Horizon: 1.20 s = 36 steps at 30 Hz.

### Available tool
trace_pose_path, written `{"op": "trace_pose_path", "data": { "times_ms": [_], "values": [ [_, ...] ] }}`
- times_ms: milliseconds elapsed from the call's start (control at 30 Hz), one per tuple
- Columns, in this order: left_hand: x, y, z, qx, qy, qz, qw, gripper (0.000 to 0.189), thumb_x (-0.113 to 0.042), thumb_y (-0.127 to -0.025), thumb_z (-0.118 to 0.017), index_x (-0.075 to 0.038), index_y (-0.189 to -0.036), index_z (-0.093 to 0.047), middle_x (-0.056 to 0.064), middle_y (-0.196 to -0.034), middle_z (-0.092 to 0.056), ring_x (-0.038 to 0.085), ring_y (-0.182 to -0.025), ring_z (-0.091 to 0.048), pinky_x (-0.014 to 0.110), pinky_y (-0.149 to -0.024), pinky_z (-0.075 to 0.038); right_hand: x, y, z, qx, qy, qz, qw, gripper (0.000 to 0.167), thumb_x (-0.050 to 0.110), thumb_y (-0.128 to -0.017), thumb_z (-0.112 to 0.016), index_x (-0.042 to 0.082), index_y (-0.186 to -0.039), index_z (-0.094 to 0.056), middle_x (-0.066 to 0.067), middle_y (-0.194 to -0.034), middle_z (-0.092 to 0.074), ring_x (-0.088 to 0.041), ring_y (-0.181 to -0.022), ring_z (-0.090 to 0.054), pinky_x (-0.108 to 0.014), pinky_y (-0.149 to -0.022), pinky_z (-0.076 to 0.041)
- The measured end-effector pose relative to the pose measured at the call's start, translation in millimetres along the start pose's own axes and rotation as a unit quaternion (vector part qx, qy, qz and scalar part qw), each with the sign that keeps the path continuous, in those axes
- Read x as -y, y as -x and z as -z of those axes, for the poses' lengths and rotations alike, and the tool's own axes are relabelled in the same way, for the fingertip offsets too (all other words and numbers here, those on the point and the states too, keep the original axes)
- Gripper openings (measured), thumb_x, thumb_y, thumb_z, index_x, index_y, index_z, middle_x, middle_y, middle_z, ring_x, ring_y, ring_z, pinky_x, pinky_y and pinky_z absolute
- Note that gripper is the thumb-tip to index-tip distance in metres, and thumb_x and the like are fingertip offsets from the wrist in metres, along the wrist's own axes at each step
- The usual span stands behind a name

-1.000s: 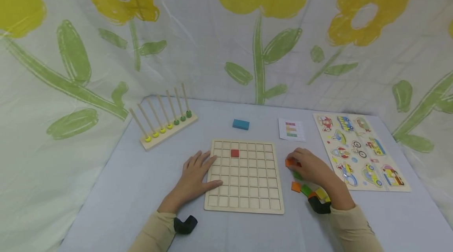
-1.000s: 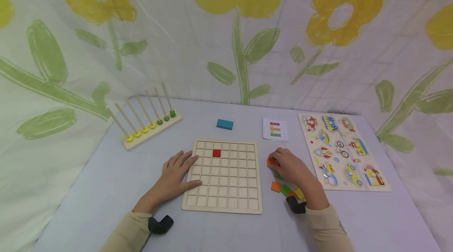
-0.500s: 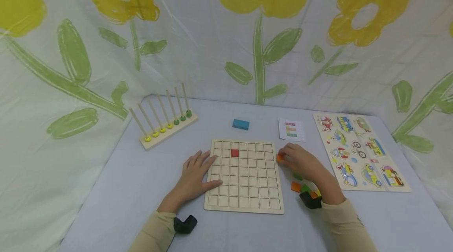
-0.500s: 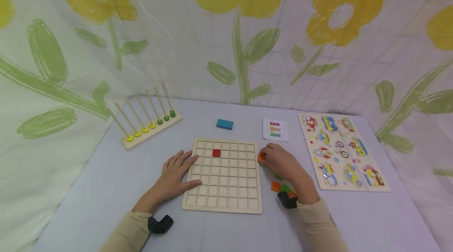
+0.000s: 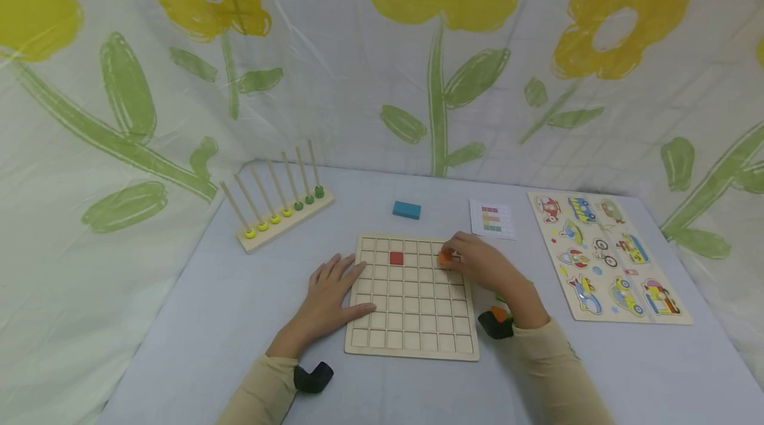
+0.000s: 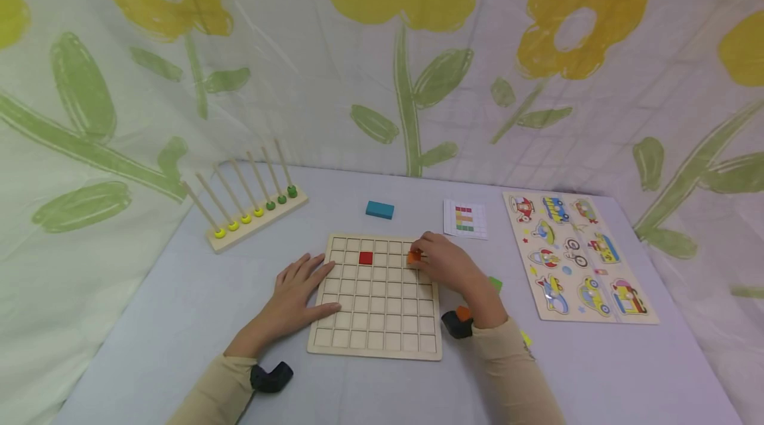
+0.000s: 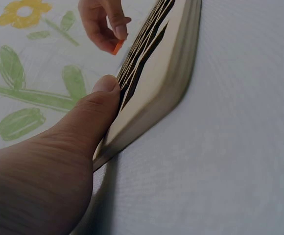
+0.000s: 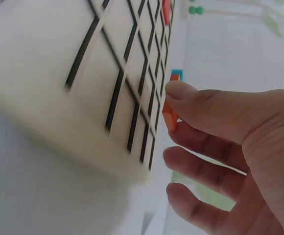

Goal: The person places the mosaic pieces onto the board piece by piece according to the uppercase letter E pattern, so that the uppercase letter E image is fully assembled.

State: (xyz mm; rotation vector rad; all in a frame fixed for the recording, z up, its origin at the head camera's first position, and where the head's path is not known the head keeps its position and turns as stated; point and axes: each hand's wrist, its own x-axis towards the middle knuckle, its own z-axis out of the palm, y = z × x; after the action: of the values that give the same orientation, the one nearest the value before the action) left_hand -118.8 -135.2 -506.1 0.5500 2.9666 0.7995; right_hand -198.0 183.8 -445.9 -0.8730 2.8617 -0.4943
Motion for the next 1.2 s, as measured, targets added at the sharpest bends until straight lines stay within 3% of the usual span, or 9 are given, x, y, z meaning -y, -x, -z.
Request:
{"op": "trace_pose_path", "data": {
  "times_ms": [367,633,1200],
  "values": [
    [-0.3,-0.2,0.5,0.016,-0.003,0.008,0.9998,0.085,-0.067,-0.083,-0.057,-0.019,-0.149,-0.033,0.008,-0.157,-0.025,0.033,-0.147,-0.01,0.055,-0.114,-0.01,24,-22.5,-11,0.029,-0.009,0.019,0.9994,0.021,0.023,-0.091,-0.067,0.012,-0.109,-0.067,0.004,-0.102,-0.061,-0.012,-0.093,-0.055,-0.033,-0.083,-0.05],
    [-0.1,-0.1,0.4,0.003,-0.003,0.001,1.0,0.084,-0.067,-0.083,-0.057,-0.02,-0.149,-0.034,0.008,-0.156,-0.027,0.033,-0.146,-0.012,0.055,-0.113,-0.011,38,-32.8,-13,0.039,-0.009,0.009,0.9991,0.023,0.025,-0.091,-0.067,0.013,-0.11,-0.067,0.003,-0.103,-0.062,-0.012,-0.094,-0.056,-0.033,-0.085,-0.05],
    [-0.3,-0.7,1.1,0.012,-0.009,0.006,0.9999,0.084,-0.067,-0.083,-0.056,-0.02,-0.15,-0.033,0.008,-0.157,-0.026,0.033,-0.146,-0.011,0.055,-0.114,-0.01,39,-44.7,-23,0.057,0.017,0.008,0.9982,0.022,0.027,-0.092,-0.064,0.016,-0.111,-0.067,0.006,-0.1,-0.059,-0.009,-0.089,-0.051,-0.027,-0.082,-0.048]
  ]
}}
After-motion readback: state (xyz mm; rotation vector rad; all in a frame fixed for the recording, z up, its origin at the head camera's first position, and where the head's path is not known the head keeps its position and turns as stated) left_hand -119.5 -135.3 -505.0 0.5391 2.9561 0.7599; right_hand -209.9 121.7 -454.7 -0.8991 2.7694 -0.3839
